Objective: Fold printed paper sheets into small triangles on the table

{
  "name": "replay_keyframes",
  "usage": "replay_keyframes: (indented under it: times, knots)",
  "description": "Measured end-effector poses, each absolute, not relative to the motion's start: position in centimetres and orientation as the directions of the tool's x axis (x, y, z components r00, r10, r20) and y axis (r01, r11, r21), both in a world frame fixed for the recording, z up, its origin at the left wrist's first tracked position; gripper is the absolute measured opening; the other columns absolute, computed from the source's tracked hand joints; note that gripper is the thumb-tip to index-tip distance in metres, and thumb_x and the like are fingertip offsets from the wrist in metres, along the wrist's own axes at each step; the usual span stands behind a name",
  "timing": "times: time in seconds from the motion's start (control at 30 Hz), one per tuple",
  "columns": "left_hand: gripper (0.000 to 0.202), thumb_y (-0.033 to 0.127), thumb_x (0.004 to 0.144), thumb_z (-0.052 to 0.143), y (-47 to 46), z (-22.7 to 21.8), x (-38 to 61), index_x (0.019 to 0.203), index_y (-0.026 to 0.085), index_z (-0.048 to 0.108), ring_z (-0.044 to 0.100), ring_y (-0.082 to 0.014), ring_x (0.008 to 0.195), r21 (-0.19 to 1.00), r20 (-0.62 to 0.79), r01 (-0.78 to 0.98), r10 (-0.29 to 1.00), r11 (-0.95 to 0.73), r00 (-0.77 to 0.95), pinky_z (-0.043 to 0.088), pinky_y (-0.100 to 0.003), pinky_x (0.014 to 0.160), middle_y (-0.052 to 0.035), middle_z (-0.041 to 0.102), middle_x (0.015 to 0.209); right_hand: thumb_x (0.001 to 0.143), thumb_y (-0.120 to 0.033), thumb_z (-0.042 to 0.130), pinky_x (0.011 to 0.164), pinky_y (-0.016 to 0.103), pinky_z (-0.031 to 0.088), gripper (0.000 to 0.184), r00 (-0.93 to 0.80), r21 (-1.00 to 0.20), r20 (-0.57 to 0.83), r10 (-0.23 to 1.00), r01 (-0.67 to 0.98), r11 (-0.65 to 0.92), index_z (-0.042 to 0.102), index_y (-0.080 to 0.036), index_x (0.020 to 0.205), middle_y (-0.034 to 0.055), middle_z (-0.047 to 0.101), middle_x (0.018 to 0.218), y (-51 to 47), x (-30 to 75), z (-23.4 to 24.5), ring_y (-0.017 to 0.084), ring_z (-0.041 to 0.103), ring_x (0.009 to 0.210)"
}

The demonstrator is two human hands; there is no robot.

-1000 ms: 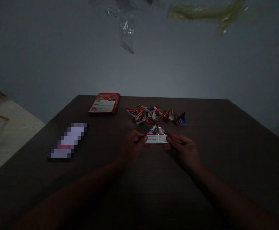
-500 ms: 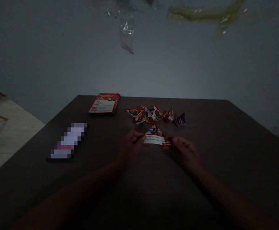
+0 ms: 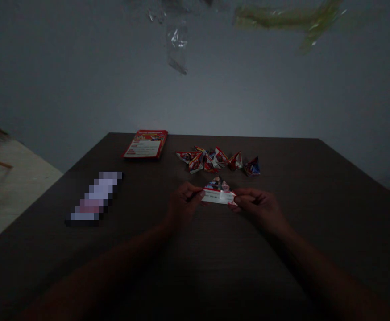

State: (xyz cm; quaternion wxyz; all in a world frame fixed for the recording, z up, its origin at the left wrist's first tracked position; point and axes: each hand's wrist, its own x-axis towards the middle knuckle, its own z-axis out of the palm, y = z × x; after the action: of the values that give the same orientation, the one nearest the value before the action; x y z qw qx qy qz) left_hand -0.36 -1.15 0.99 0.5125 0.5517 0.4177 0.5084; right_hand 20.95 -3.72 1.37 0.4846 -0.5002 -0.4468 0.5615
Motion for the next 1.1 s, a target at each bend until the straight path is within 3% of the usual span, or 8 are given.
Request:
replay_keyframes:
  times: [0.2,0.4,0.83,1.1]
  knots:
    - [0.018,0.032,0.076,0.065,-1.27,0.75,-0.48,0.080,0.016,0.056,0.066,-0.0152,0.062,0.989,0.147,0.000,0.971,-0.150,0.190,0.053,-0.026,0.059,-0.0032,0.071,0.075,0.062,-0.033,0.078,0.049,0.023,0.052,0.028,-0.013,-0.989,-0.134,0.991,-0.069,-0.134,0.071,-0.014,0.080,0.0054,0.071,0.064,-3.65,20.84,1.84,0.013,0.063,0.049]
    - [0.017,0.031,0.077,0.064,-1.45,1.13,-0.45,0.081,0.015,0.060,0.061,-0.0104,0.052,0.975,0.172,0.106,0.967,-0.194,0.186,0.047,-0.020,0.051,-0.0010,0.067,0.065,0.064,-0.037,0.077,0.037,0.020,0.043,0.031,0.011,-0.991,-0.129,0.992,-0.045,-0.128,0.069,-0.012,0.080,0.0011,0.065,0.053,-3.61,20.98,1.88,0.010,0.055,0.038]
    - [0.019,0.031,0.080,0.060,-1.18,0.55,-0.69,0.086,0.013,0.061,0.061,-0.0112,0.055,0.958,0.182,0.185,0.962,-0.220,0.203,0.046,-0.021,0.056,0.0001,0.064,0.061,0.072,-0.044,0.069,0.029,0.017,0.036,0.032,-0.063,-0.990,-0.141,0.988,0.009,-0.141,0.062,-0.014,0.082,-0.0057,0.054,0.041,-3.76,21.02,1.68,0.007,0.045,0.029]
    - [0.019,0.032,0.080,0.060,-1.14,0.52,-0.63,0.087,0.013,0.060,0.060,-0.0102,0.055,0.964,0.182,0.153,0.960,-0.217,0.213,0.046,-0.021,0.056,0.0007,0.063,0.062,0.076,-0.043,0.065,0.029,0.018,0.038,0.029,-0.092,-0.990,-0.139,0.986,0.010,-0.138,0.059,-0.015,0.081,-0.0075,0.050,0.039,-3.78,21.04,1.63,0.006,0.040,0.026]
